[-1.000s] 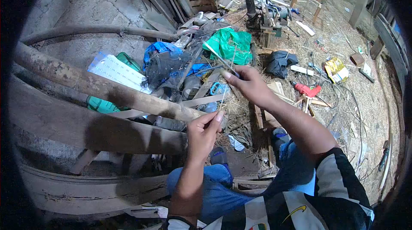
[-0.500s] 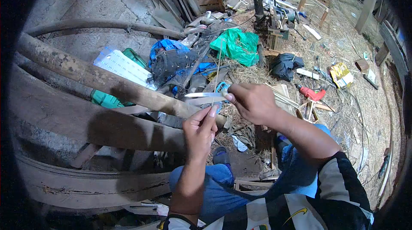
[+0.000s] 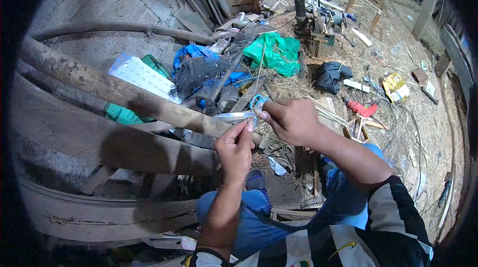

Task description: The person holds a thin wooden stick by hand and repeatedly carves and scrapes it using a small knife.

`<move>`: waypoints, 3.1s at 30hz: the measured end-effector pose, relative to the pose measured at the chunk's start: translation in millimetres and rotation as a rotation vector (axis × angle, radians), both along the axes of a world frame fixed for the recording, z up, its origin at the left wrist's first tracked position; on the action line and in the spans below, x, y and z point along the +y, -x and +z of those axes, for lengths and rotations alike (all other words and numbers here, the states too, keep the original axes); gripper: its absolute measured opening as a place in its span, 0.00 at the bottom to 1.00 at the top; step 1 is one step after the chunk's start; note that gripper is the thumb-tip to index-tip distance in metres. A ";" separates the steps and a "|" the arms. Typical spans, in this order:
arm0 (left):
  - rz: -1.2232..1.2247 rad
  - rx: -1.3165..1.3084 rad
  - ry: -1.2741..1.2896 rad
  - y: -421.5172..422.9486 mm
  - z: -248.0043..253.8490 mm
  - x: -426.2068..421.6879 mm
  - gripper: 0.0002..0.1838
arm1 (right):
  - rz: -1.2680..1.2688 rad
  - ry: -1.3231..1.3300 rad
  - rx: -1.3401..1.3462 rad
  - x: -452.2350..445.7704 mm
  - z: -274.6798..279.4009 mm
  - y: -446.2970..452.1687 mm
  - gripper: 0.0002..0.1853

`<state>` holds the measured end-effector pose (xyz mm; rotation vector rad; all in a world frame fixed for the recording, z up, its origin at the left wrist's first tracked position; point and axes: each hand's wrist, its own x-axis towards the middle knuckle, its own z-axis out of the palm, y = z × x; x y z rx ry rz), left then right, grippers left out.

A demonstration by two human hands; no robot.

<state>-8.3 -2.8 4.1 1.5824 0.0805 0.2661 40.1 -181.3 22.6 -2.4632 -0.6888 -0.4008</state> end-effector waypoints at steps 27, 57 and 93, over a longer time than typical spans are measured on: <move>-0.036 0.066 0.027 5.0 2.8 -4.7 0.12 | -0.027 -0.057 0.029 -19.4 -4.8 -22.2 0.16; -0.120 0.206 0.194 3.7 2.6 2.0 0.11 | -0.099 -0.717 0.353 -45.9 -23.2 -66.8 0.30; -0.181 0.039 0.125 4.8 15.0 7.8 0.14 | 0.085 -0.122 -0.119 -9.6 4.3 -4.6 0.15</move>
